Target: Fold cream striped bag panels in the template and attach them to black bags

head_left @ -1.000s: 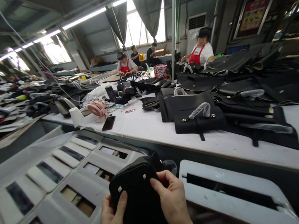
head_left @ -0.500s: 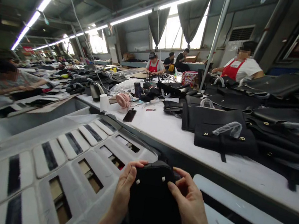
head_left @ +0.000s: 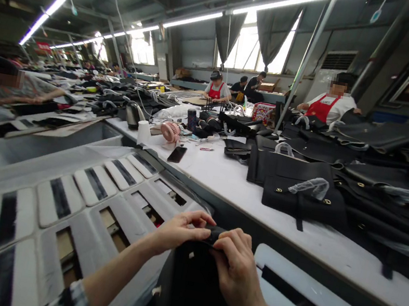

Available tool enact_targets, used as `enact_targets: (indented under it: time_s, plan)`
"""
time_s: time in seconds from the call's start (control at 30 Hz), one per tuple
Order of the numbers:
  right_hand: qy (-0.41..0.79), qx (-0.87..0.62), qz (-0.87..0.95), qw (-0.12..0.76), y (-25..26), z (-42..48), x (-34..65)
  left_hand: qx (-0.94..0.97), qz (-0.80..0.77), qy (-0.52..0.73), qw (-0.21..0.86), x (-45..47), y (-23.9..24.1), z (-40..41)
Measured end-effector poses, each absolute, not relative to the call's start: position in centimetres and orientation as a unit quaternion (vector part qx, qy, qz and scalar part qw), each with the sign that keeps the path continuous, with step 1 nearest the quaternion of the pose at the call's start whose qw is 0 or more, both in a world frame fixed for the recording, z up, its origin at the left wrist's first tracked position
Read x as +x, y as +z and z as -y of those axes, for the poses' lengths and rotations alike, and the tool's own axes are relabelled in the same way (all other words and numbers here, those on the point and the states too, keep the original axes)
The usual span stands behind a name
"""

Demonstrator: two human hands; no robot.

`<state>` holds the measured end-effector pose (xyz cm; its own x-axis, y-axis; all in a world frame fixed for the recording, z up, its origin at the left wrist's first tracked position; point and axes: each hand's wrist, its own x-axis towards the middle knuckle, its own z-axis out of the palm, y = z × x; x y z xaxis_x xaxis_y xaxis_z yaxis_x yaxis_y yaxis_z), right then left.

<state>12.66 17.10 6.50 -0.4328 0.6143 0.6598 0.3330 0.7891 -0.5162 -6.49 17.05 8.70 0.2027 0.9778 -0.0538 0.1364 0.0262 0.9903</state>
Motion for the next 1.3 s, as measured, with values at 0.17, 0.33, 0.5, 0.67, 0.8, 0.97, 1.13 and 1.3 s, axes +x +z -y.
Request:
enact_targets:
  time_s: [0.17, 0.33, 0.5, 0.67, 0.8, 0.97, 1.13, 1.3]
  plan:
    - [0.124, -0.22, 0.866, 0.432, 5.8, -16.7, 13.9, 0.727, -0.443, 0.306, 0.427, -6.1, 10.3, -18.3]
    - [0.054, -0.174, 0.89, 0.419, 4.4, -15.2, 15.4, 0.813, -0.402, 0.236, 0.348, -5.5, 10.2, -18.8]
    - [0.062, -0.201, 0.894, 0.396, 5.3, -15.5, 15.9, 0.803, -0.403, 0.206, 0.387, -5.0, 9.6, -19.1]
    - [0.091, -0.294, 0.866, 0.393, 6.6, -16.8, 15.7, 0.794, -0.417, 0.2, 0.394, -4.5, 9.5, -19.6]
    - [0.032, -0.278, 0.872, 0.401, 5.6, -16.9, 15.7, 0.8, -0.396, 0.209, 0.4, -4.3, 9.1, -20.2]
    - [-0.044, -0.18, 0.914, 0.36, 5.0, -14.9, 17.0, 0.83, -0.354, 0.201, 0.382, -3.9, 8.5, -20.1]
    - [-0.098, -0.12, 0.943, 0.294, 6.7, -11.5, 18.8, 0.838, -0.324, 0.198, 0.391, -2.8, 8.5, -19.6]
    - [-0.036, -0.152, 0.928, 0.337, 6.9, -10.8, 19.2, 0.848, -0.311, 0.185, 0.388, -1.9, 9.2, -19.9]
